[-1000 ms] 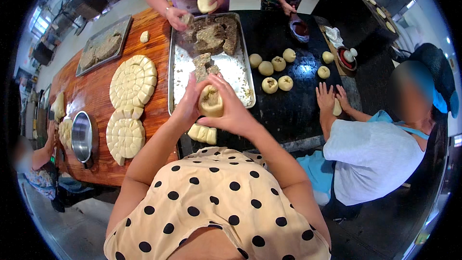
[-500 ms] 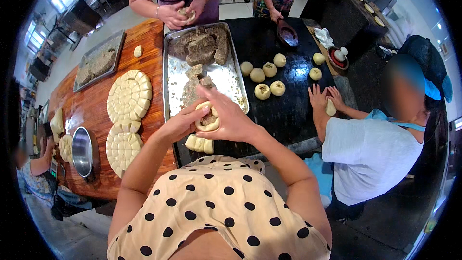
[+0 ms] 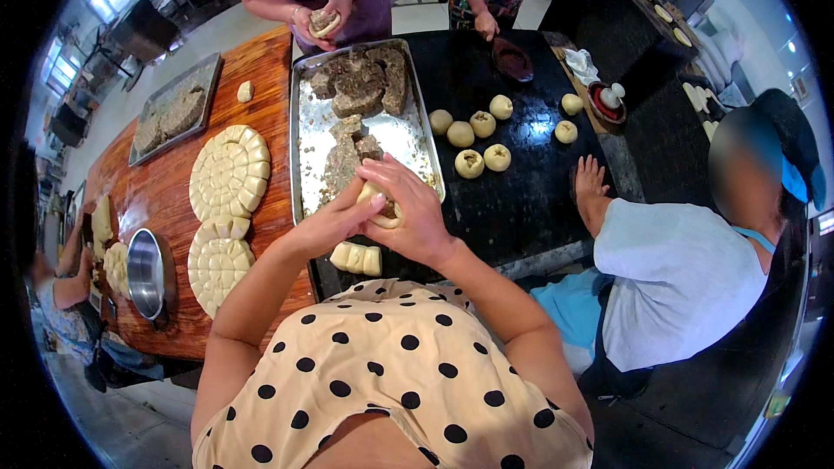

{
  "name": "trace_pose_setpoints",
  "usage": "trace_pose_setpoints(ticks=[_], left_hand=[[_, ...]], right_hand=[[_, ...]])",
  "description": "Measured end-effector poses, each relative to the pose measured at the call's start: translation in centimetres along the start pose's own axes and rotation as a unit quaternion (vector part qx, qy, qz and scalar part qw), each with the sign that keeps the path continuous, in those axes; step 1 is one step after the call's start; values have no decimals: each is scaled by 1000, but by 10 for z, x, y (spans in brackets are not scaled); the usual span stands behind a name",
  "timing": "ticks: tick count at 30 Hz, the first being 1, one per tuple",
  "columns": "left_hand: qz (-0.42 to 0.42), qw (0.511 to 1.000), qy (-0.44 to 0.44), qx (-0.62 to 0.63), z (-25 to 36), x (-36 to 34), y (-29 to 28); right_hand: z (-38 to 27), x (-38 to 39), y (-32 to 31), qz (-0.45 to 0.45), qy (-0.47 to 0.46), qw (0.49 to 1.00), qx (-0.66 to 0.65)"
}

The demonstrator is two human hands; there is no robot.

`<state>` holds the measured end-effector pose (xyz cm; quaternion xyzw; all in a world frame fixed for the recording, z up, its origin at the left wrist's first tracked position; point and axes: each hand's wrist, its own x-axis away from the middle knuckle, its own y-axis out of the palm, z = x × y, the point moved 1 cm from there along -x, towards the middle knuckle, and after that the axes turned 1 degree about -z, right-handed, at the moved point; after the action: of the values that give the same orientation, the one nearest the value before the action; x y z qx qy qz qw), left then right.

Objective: The person prepares food by taking pieces of dough, flattening them by hand, adding a portion of meat filling from a tray, and sealing the dough into a rounded bun shape.

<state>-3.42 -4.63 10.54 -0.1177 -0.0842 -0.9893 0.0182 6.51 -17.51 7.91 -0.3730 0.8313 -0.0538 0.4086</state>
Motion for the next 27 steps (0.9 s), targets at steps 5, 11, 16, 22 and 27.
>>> trace_pose_setpoints(ticks=[5,11,16,22,27], left_hand=[[91,990,106,-10,-20,-5,2],[199,963,172,-64,-37,-13,6],[142,978,141,51,-41,-8,-1],[23,954,135,267,-13,5,9],[12,917,161,366,3,8,12]], right_hand=[[-5,0,17,118,49,987,-95],[-3,-11,30,125,106,980,-109],[-17,-19,25,140,104,966,-189],[-22,-19,3,12,-30,998,52],[-22,-24,9,123,-13,992,-33]])
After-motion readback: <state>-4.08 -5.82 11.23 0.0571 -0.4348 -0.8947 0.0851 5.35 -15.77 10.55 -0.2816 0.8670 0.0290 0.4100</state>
